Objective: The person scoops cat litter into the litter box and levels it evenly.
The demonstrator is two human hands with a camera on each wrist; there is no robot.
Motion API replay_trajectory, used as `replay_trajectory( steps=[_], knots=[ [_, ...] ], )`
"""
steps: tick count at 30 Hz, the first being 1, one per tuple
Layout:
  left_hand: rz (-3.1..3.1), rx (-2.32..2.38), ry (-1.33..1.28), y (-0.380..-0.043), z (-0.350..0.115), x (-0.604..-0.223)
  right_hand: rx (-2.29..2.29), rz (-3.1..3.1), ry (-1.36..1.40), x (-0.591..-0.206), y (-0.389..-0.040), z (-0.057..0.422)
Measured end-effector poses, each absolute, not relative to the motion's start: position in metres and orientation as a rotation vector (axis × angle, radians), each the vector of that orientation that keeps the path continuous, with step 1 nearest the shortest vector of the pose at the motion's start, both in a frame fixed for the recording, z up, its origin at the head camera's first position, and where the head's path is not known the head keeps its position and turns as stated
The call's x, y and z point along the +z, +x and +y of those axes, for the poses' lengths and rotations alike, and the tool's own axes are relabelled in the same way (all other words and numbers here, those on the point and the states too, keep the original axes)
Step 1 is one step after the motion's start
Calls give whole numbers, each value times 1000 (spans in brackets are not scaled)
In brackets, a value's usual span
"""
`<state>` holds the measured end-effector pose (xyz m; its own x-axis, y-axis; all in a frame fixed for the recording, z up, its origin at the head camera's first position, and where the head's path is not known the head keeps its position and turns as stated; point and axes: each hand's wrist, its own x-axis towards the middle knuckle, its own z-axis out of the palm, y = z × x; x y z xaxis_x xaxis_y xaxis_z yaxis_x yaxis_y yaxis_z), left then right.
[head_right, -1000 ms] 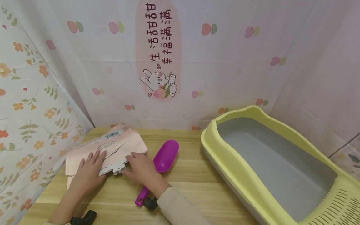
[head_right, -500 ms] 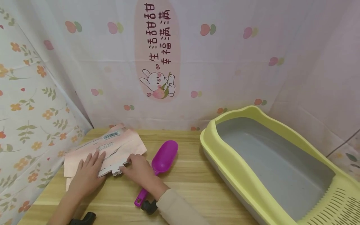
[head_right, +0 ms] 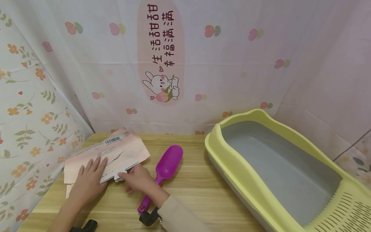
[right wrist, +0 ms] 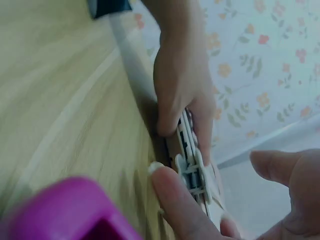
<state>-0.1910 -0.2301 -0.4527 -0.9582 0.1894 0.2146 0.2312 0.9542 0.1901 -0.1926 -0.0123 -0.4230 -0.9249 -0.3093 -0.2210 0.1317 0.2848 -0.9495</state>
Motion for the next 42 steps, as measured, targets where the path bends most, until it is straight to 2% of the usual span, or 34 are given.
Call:
replay_trajectory(
  steps=[7,20,31,42],
  knots=[
    [-2908,-314,-314,-191,-230,-453,-1830,2032,9,-425,-197,-17],
    [-2889,-275,-309,-191,-230,-455,-1881,1841,-20,-429,-202,-24],
    [-2928,-301,-292,-190,-231,-452,-2023,1757,123,-437,-205,-36],
    [-2908,-268,-308,-189,-230,-449,-2089,1702,135,-447,-203,-43]
  ],
)
